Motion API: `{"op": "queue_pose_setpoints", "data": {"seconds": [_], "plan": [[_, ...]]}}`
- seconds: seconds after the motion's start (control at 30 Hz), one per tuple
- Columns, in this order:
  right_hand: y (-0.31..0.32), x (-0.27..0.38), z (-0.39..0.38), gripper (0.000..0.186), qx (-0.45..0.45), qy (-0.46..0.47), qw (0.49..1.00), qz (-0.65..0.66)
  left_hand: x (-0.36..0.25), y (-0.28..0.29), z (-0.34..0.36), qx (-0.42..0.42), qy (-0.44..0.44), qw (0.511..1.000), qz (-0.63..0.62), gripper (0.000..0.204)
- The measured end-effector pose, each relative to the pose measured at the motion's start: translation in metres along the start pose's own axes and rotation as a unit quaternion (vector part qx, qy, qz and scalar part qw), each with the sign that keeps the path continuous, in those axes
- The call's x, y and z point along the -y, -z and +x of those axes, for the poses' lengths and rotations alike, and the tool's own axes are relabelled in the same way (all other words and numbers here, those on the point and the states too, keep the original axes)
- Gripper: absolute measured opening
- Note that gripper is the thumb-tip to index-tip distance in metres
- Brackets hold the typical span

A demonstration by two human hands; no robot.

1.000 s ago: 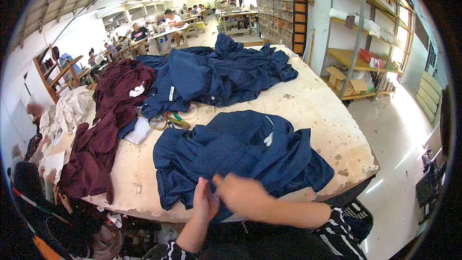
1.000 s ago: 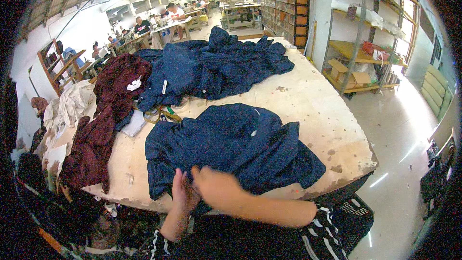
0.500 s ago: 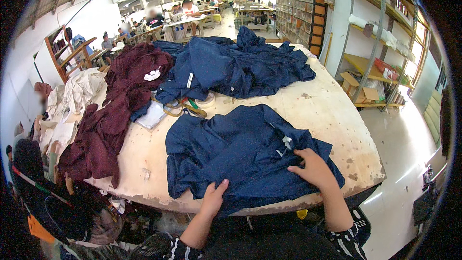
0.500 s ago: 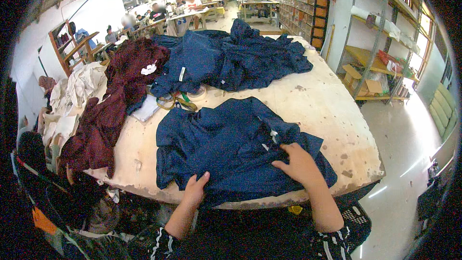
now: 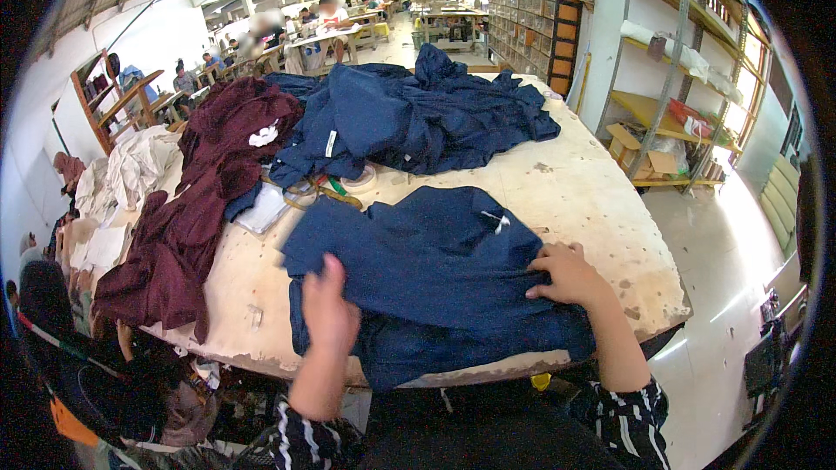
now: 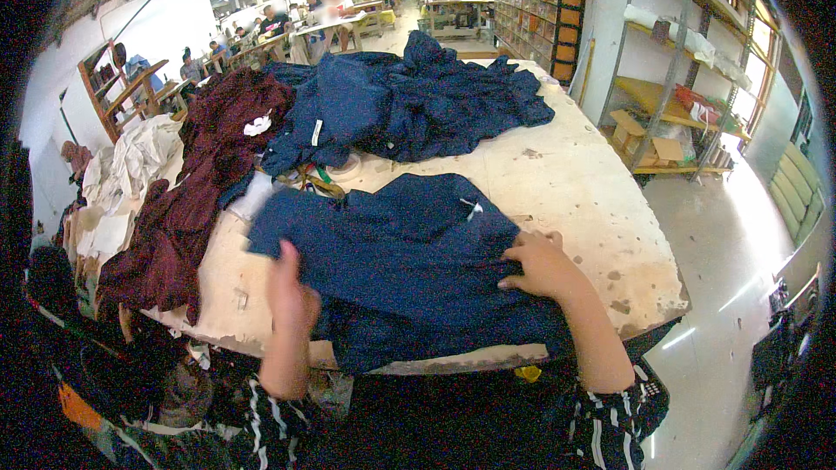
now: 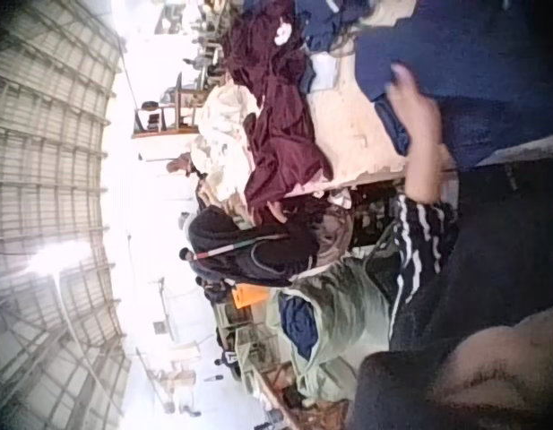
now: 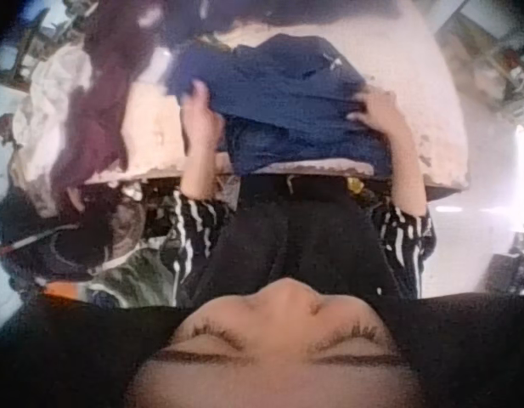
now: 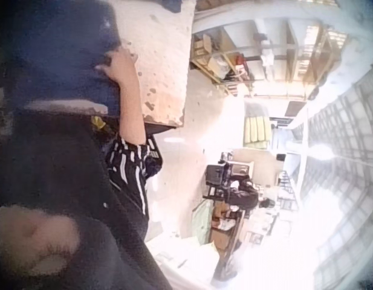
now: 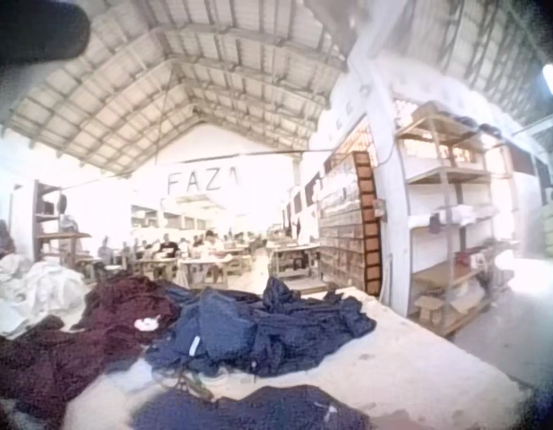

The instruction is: The person folds a dark blue garment on a work table in a garment factory. They smooth the fabric, apply a small white label, and write on it with a pen. The person then folds the garment neatly and places it on a pile of similar items.

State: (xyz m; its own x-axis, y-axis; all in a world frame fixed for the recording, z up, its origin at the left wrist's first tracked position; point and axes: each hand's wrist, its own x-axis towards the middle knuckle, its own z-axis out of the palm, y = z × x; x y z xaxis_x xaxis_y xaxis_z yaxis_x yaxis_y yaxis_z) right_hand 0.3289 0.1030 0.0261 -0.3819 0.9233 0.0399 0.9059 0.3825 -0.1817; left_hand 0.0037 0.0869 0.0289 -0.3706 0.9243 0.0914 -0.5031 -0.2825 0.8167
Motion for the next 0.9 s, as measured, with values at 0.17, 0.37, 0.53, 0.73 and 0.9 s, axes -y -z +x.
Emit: {"op": "queue_pose_setpoints", "data": {"seconds": [0.17,0.37,0.53,0.73,0.9], "plan": [[0.024,-0.025,0.038,0.022,-0.010,-0.027,0.975,0.221,-0.067,-0.065,0.064,0.098,-0.134,0.978,-0.123,0.031],[0.154,-0.049,0.019,0.016,-0.614,-0.068,0.783,-0.071,-0.033,-0.109,0.095,0.108,-0.153,0.965,-0.182,0.036],[0.098,-0.015,-0.035,0.019,-0.192,-0.056,0.957,0.212,-0.009,-0.015,0.098,0.115,-0.036,0.974,-0.192,0.047],[0.010,-0.061,-0.079,0.032,0.073,-0.171,0.966,0.182,0.071,0.087,0.058,-0.004,0.130,0.982,-0.135,0.045],[0.041,-0.043,-0.033,0.023,-0.092,-0.137,0.949,0.269,0.060,0.096,0.049,-0.008,0.163,0.977,-0.135,0.040]]}}
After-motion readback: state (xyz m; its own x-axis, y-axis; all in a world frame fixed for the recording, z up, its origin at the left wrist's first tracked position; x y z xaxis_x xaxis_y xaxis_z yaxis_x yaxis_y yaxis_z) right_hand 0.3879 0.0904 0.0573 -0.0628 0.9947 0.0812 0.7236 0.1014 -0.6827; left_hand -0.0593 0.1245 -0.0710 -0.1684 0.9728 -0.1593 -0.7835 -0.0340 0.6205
